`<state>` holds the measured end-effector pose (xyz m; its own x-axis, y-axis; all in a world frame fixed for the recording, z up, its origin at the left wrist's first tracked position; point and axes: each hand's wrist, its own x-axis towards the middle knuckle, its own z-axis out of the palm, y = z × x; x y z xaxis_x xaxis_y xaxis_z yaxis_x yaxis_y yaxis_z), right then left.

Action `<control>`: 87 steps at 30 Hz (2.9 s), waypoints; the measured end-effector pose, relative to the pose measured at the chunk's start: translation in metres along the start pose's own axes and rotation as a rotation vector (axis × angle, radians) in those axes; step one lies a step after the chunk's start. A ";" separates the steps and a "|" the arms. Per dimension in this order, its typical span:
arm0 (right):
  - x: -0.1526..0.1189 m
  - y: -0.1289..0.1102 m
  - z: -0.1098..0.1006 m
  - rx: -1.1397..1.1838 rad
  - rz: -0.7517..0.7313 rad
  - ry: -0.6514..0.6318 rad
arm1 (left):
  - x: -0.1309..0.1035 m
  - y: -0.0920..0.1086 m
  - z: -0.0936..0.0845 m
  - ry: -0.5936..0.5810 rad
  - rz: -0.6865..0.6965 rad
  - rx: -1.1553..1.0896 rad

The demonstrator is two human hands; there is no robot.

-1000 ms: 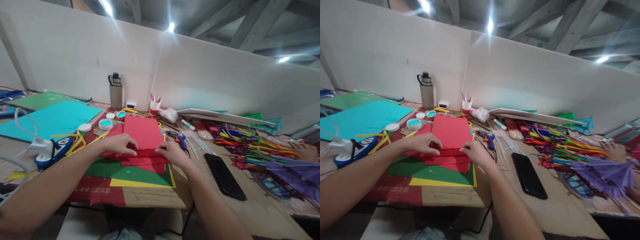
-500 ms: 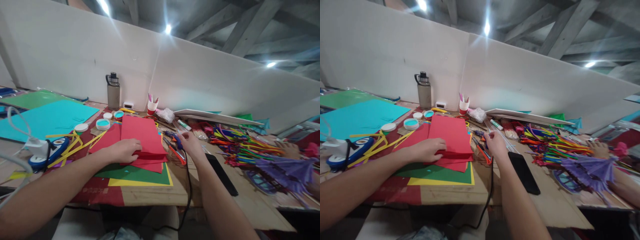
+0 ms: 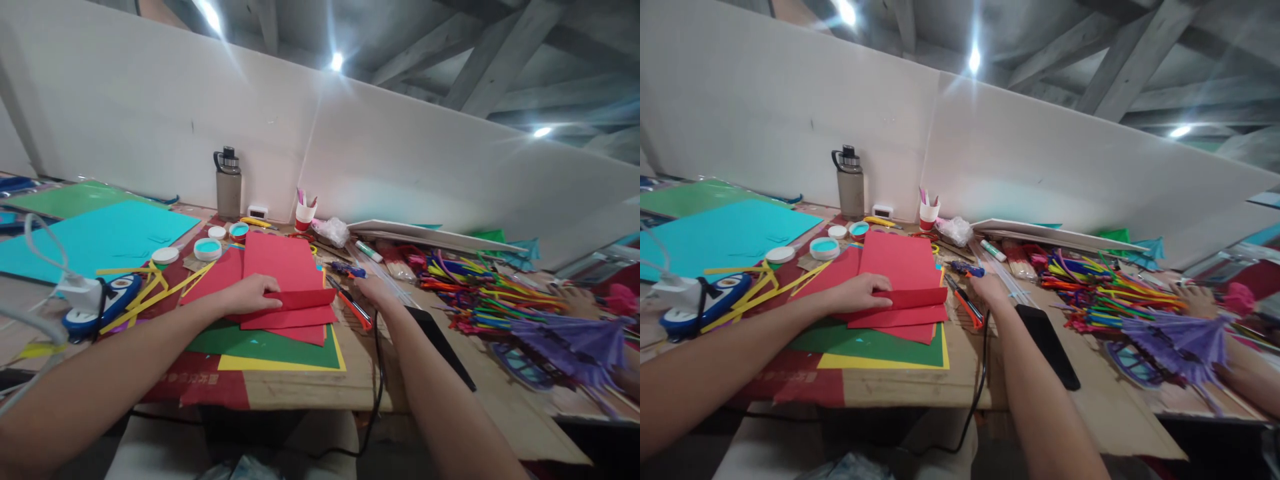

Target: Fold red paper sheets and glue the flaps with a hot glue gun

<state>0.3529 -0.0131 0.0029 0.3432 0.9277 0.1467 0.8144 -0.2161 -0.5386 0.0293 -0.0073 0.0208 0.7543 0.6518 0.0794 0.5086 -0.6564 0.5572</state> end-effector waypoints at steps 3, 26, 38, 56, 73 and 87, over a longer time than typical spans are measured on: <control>-0.005 0.001 -0.007 0.189 0.065 0.048 | 0.000 -0.001 0.002 0.005 -0.023 -0.061; -0.126 -0.036 -0.059 0.378 -0.301 -0.311 | 0.002 -0.006 0.007 0.029 -0.073 -0.124; -0.131 -0.055 -0.039 0.127 -0.403 -0.356 | 0.003 -0.007 0.009 0.040 -0.055 -0.088; -0.126 -0.046 -0.038 0.054 -0.324 -0.306 | 0.003 -0.003 0.006 0.016 -0.061 -0.087; -0.118 -0.026 -0.053 -0.076 -0.192 -0.285 | 0.005 -0.005 0.007 0.004 -0.086 -0.067; -0.123 -0.034 -0.067 -0.079 -0.208 -0.324 | 0.005 -0.003 0.005 -0.011 -0.062 -0.082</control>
<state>0.3147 -0.1405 0.0585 0.0119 0.9995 -0.0302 0.8887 -0.0244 -0.4579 0.0336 -0.0034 0.0155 0.7267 0.6861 0.0339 0.5192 -0.5809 0.6269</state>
